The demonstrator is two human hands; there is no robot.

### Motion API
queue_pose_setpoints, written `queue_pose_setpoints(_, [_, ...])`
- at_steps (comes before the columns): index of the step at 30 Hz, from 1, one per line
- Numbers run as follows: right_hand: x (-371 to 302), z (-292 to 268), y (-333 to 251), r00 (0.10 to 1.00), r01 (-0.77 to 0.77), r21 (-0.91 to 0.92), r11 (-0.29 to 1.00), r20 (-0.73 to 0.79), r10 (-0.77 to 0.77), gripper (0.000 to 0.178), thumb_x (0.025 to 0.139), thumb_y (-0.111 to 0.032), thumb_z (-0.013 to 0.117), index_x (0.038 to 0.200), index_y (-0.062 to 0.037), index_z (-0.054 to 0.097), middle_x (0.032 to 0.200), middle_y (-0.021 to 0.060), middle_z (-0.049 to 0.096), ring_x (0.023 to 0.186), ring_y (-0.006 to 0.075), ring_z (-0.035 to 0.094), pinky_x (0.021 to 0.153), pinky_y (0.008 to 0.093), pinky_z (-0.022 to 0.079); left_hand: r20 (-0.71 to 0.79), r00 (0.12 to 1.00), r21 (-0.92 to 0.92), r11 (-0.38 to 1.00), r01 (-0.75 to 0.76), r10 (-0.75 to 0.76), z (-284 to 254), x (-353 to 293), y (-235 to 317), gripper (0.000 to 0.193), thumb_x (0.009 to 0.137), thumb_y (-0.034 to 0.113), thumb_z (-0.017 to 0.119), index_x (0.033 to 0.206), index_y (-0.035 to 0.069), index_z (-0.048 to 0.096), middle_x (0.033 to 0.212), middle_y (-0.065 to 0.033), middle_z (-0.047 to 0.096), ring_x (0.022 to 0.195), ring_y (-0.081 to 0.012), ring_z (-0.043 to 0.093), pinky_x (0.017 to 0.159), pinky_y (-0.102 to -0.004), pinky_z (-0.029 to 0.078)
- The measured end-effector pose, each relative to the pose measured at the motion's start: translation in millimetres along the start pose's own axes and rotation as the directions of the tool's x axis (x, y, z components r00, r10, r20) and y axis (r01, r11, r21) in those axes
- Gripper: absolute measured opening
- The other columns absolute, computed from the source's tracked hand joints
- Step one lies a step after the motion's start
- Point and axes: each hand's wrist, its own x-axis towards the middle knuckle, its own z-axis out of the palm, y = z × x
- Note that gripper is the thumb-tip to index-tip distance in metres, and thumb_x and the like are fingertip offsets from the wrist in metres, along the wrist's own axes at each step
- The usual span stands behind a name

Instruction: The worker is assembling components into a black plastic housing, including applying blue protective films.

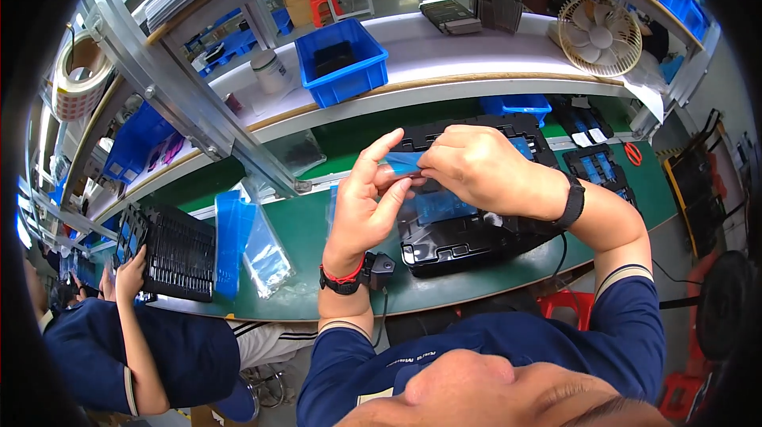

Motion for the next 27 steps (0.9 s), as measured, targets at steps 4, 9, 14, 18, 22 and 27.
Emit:
queue_pose_setpoints(4, [-4, -1, 6, 1.0, -0.007, 0.05, 0.999, -0.019, 0.008, 0.007, 0.073, -0.007, 0.062, 0.071, -0.0021, 0.057, 0.067, 0.0131, 0.057, 0.068, 0.0312, 0.059, 0.06, 0.0392, 0.048, 0.076, 0.988, 0.249, 0.957, -0.151, 0.136, 0, 1, -6, 0.059, 0.082, -0.009, 0.052, 0.136, 0.003, 0.032, 0.083, -0.0083, 0.066, 0.08, -0.0133, 0.064, 0.074, -0.0259, 0.05])
queue_pose_setpoints(9, [-4, -13, 10, 0.981, -0.187, 0.177, 0.966, -0.017, 0.192, 0.005, 0.074, -0.005, 0.06, 0.076, -0.0007, 0.059, 0.073, 0.0167, 0.059, 0.069, 0.0348, 0.059, 0.06, 0.0393, 0.047, -0.008, 0.994, 0.131, 0.985, -0.11, 0.112, 7, 1, -10, 0.061, 0.081, -0.008, 0.051, 0.137, 0.004, 0.029, 0.084, -0.0088, 0.066, 0.077, -0.0131, 0.062, 0.072, -0.0258, 0.049])
queue_pose_setpoints(14, [-14, -31, 33, 0.823, -0.402, 0.475, 0.783, -0.187, 0.536, 0.007, 0.082, -0.005, 0.06, 0.079, 0.0013, 0.059, 0.065, 0.002, 0.057, 0.062, 0.0043, 0.05, 0.053, 0.0232, 0.042, -0.233, 0.971, -0.125, 0.988, -0.092, 0.061, -9, 9, -18, 0.045, 0.077, -0.01, 0.042, 0.121, -0.001, 0.043, 0.075, -0.0057, 0.056, 0.072, -0.0133, 0.055, 0.073, -0.0262, 0.045])
queue_pose_setpoints(18, [-9, -35, 25, 0.878, -0.137, -0.115, 0.984, -0.474, 0.067, 0.005, 0.074, -0.001, 0.063, 0.079, -0.0016, 0.06, 0.069, 0.0092, 0.058, 0.063, 0.0228, 0.058, 0.059, 0.0305, 0.047, -0.036, 0.999, -0.286, 0.958, -0.01, 0.0, -23, 8, -22, 0.032, 0.08, 0.007, 0.037, 0.1, -0.008, 0.057, 0.058, -0.0038, 0.047, 0.054, -0.0091, 0.039, 0.053, -0.0226, 0.032])
queue_pose_setpoints(22, [-3, -20, 3, 0.917, 0.222, -0.373, 0.901, -0.235, -0.323, 0.015, 0.059, -0.009, 0.06, 0.071, -0.0018, 0.055, 0.069, 0.0077, 0.054, 0.065, 0.0225, 0.055, 0.061, 0.0339, 0.046, 0.18, 0.976, -0.158, 0.976, 0.152, -0.123, -4, 5, -4, 0.041, 0.096, 0.029, 0.04, 0.099, -0.006, 0.061, 0.052, 0.0016, 0.043, 0.046, -0.0061, 0.036, 0.045, -0.0213, 0.028])
queue_pose_setpoints(27, [-11, -7, -11, 0.933, 0.317, -0.34, 0.886, -0.055, -0.355, 0.028, 0.057, -0.015, 0.067, 0.079, 0.0, 0.059, 0.083, 0.0121, 0.06, 0.082, 0.0262, 0.058, 0.075, 0.0388, 0.047, 0.115, 0.962, -0.212, 0.94, 0.267, -0.248, -2, 1, -12, 0.024, 0.094, 0.019, 0.05, 0.1, 0.0, 0.063, 0.054, 0.007, 0.045, 0.044, -0.0011, 0.035, 0.04, -0.0184, 0.025])
